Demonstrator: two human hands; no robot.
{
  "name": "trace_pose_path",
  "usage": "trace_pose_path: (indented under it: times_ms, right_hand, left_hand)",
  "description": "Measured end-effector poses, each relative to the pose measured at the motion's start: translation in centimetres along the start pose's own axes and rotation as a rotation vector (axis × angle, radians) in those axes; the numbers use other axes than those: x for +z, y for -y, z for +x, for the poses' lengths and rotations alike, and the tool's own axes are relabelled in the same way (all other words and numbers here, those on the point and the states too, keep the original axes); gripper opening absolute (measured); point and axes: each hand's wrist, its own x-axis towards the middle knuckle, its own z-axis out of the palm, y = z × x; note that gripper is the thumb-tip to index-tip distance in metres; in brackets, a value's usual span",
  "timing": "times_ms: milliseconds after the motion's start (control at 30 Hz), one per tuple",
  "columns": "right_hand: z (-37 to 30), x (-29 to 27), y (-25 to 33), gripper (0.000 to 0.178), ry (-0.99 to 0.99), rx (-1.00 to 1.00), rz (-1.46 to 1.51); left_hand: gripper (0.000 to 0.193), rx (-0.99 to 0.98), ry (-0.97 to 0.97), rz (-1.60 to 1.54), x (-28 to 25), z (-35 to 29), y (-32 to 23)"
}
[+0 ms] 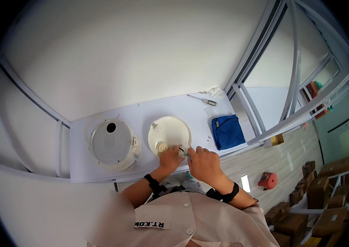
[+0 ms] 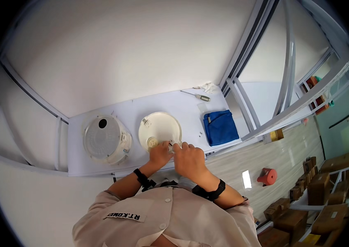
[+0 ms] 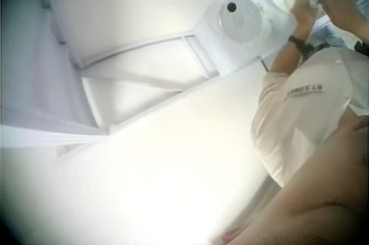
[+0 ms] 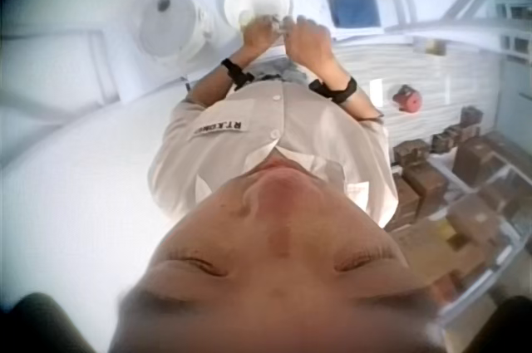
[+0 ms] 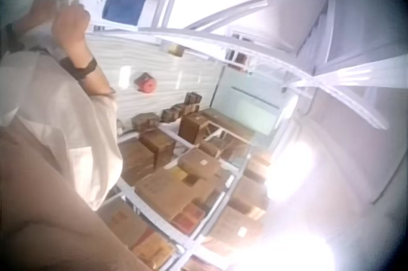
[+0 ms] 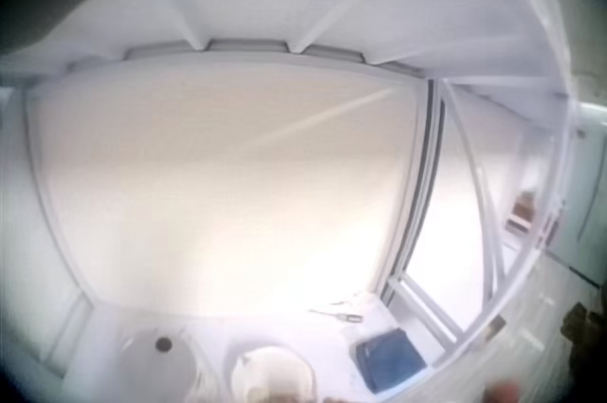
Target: The person assembles a white plastic appliance by inserting and tightening screws with a screwdriver, then wipes the surface with a blue cloth. The person handles the appliance parts and tools on a white table.
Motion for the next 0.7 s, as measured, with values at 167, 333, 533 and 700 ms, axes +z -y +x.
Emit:
trace_pose_path:
  times_ms: [167,333,533,700]
  right_hand:
    - [1.1,0.3,0.0,0.021,-0.045,0.105,0.111]
    - [0.8,-0.2,0.2,0.023,-0.064,0.157,0.173]
    - [0.9,-0.5,-0.7,0.022,-0.150,0.129,0.270]
    - [1.2,0.0,-1.1,0.024,-0.256,0.219,0.410]
  left_hand:
    - [0.061,0.002,0.000,-0.003,-0.1,-0.2,0.5]
    - [0.061,-0.013,0.006,-0.012,-0.2,-0.4,0.2]
    - [0.060,-0.030,0.009,-0.061,-0.5,0.0,-0.1]
    - [0.060,0.045,-0.024,-0.070,-1.1,-0.1,0.5]
